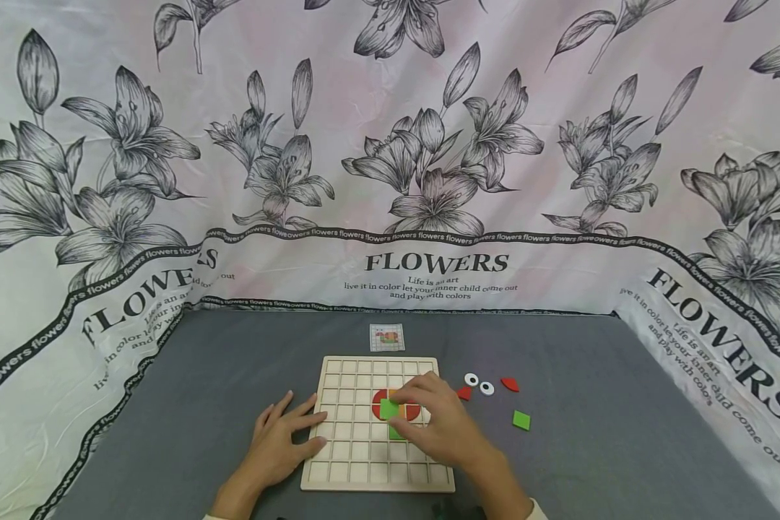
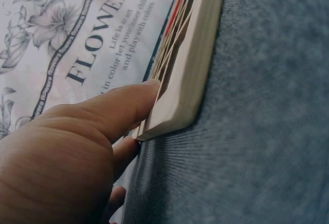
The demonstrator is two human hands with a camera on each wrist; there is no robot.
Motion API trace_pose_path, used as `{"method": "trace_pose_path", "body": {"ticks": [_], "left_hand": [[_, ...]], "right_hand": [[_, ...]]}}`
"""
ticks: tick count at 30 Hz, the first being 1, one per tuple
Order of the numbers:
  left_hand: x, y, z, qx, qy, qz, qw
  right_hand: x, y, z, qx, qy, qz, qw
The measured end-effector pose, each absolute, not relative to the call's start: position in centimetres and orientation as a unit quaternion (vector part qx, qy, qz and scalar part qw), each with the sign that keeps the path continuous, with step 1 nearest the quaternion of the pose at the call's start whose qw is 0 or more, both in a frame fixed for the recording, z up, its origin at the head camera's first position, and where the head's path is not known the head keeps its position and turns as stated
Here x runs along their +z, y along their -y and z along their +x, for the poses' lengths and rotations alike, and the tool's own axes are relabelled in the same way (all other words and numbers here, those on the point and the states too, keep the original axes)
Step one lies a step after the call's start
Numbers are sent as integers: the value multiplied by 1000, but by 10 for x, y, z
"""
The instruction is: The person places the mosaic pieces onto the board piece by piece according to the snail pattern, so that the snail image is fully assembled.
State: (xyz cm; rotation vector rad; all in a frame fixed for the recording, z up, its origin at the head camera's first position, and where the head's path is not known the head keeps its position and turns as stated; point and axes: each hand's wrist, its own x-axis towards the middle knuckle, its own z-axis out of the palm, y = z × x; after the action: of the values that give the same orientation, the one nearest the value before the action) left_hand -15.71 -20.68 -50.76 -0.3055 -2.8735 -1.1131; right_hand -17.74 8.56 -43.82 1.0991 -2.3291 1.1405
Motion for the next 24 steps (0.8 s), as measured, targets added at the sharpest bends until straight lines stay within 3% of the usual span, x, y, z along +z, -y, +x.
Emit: {"method": "trace_pose_path", "body": {"ticks": [24], "left_hand": [[-505,206,-157,-353,931,-96,17]], "right_hand": [[-486,-69,-189,331,874,344,88]]}}
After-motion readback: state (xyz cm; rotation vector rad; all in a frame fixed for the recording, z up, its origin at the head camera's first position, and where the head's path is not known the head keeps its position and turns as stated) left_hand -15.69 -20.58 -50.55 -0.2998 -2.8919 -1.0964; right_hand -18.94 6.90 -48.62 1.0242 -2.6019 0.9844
